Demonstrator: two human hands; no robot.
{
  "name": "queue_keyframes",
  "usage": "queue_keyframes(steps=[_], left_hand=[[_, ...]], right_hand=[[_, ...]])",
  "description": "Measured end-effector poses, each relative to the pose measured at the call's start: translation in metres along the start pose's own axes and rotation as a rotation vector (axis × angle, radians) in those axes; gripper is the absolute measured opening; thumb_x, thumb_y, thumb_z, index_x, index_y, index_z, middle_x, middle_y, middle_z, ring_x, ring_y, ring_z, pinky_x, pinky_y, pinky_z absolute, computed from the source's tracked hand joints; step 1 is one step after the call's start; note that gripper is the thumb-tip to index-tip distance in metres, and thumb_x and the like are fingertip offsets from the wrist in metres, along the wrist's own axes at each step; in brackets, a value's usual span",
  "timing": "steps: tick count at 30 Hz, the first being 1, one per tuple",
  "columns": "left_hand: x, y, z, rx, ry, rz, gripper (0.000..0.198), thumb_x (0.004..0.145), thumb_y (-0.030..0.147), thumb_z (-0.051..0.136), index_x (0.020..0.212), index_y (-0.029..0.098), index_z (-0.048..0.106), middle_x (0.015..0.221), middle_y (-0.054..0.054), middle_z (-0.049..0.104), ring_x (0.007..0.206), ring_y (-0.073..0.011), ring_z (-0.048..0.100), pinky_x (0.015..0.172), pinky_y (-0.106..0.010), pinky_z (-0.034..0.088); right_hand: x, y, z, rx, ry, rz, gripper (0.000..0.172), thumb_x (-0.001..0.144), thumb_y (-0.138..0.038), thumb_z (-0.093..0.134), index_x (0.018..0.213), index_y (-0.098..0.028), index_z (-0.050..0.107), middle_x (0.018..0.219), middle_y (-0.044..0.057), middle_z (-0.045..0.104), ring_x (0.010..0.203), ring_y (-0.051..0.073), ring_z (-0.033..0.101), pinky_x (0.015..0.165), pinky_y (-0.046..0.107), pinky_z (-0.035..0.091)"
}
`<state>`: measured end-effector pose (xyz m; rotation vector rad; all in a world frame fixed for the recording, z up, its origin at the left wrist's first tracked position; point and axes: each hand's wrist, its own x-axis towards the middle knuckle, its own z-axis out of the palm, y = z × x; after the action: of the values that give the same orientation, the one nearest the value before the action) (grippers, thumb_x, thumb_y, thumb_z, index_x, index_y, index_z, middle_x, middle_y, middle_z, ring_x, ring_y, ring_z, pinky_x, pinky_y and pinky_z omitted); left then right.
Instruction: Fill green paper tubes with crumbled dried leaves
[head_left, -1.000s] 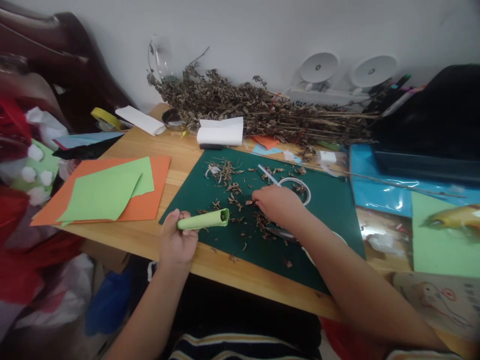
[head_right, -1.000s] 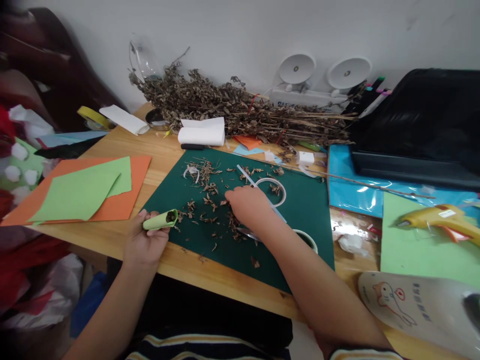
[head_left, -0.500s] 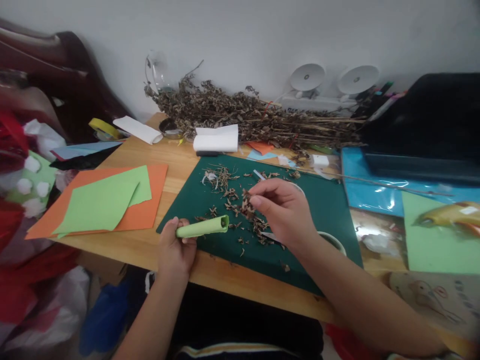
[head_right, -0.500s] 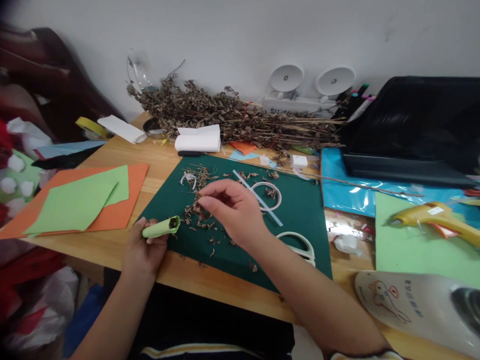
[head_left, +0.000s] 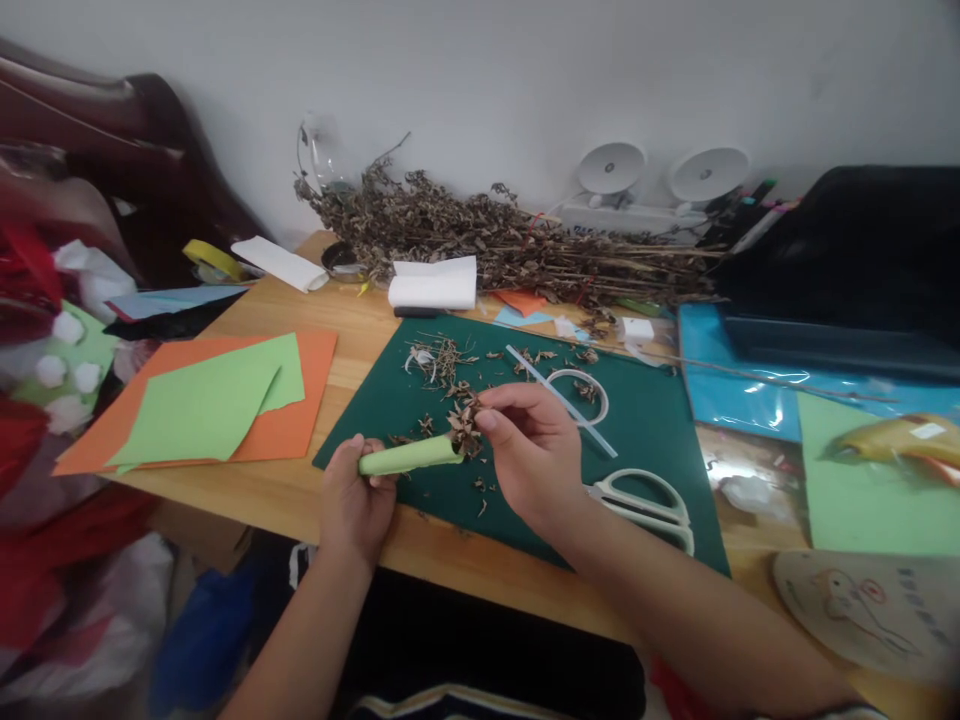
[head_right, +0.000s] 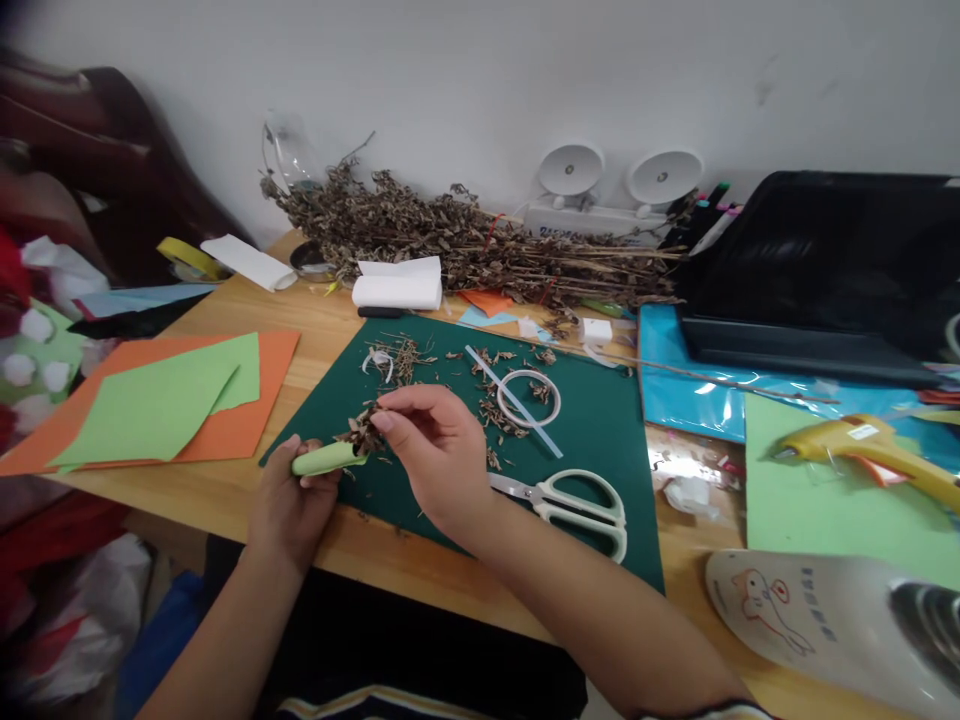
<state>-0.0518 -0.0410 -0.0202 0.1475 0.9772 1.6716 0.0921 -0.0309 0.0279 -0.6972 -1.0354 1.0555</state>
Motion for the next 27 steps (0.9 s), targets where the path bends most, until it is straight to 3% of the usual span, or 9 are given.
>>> queue_keyframes(steps=[6, 12, 17, 21, 24, 27], left_hand=[[0.0, -0.001, -0.001, 0.038, -0.037, 0.021, 0.019, 0.067, 0.016, 0.054, 0.053, 0.014, 0.041, 0.046, 0.006, 0.044, 0.032, -0.0007, 0.035, 0.032, -0.01, 0.032], [-0.001, 0.001, 0.012, 0.06, 0.065, -0.016, 0.023, 0.072, 0.014, 0.047, 0.05, 0.014, 0.039, 0.038, 0.008, 0.035, 0.03, -0.0018, 0.032, 0.041, -0.017, 0.044], [0.003, 0.001, 0.021, 0.079, 0.02, 0.036, 0.02, 0.069, 0.014, 0.051, 0.051, 0.014, 0.041, 0.041, 0.007, 0.039, 0.03, -0.0016, 0.033, 0.043, -0.018, 0.045], [0.012, 0.002, 0.027, 0.175, -0.046, 0.077, 0.019, 0.067, 0.014, 0.051, 0.051, 0.014, 0.042, 0.043, 0.005, 0.044, 0.03, -0.0019, 0.033, 0.034, -0.014, 0.037], [0.022, 0.006, 0.042, 0.248, -0.074, 0.086, 0.019, 0.068, 0.012, 0.049, 0.05, 0.014, 0.045, 0.044, 0.003, 0.046, 0.03, -0.003, 0.033, 0.028, -0.012, 0.028], [0.033, 0.01, 0.065, 0.283, -0.133, 0.108, 0.024, 0.069, 0.01, 0.047, 0.046, 0.015, 0.042, 0.04, 0.002, 0.043, 0.03, -0.0044, 0.034, 0.028, -0.014, 0.028]], right_hand=[[0.0, -0.002, -0.006, -0.274, -0.101, -0.217, 0.007, 0.07, -0.018, 0.057, 0.075, -0.023, 0.057, 0.072, -0.002, 0.062, 0.068, 0.01, 0.058, 0.06, 0.023, 0.049], [0.008, -0.005, -0.013, -0.555, -0.171, -0.452, 0.007, 0.073, -0.016, 0.053, 0.074, -0.022, 0.056, 0.07, 0.001, 0.062, 0.069, 0.013, 0.058, 0.061, 0.027, 0.049], [0.015, -0.005, -0.019, -0.552, -0.131, -0.415, 0.007, 0.073, -0.015, 0.053, 0.075, -0.021, 0.056, 0.073, 0.0, 0.061, 0.07, 0.011, 0.058, 0.061, 0.025, 0.048], [0.022, -0.005, -0.025, -0.513, -0.111, -0.349, 0.007, 0.073, -0.017, 0.054, 0.077, -0.021, 0.057, 0.074, 0.0, 0.061, 0.069, 0.01, 0.057, 0.06, 0.023, 0.047], [0.027, -0.006, -0.031, -0.513, -0.077, -0.271, 0.005, 0.073, -0.019, 0.054, 0.075, -0.021, 0.057, 0.073, 0.0, 0.06, 0.068, 0.01, 0.056, 0.059, 0.023, 0.047], [0.032, -0.006, -0.039, -0.495, 0.034, -0.202, 0.003, 0.071, -0.021, 0.055, 0.073, -0.02, 0.057, 0.071, 0.0, 0.06, 0.063, 0.01, 0.056, 0.054, 0.021, 0.046]])
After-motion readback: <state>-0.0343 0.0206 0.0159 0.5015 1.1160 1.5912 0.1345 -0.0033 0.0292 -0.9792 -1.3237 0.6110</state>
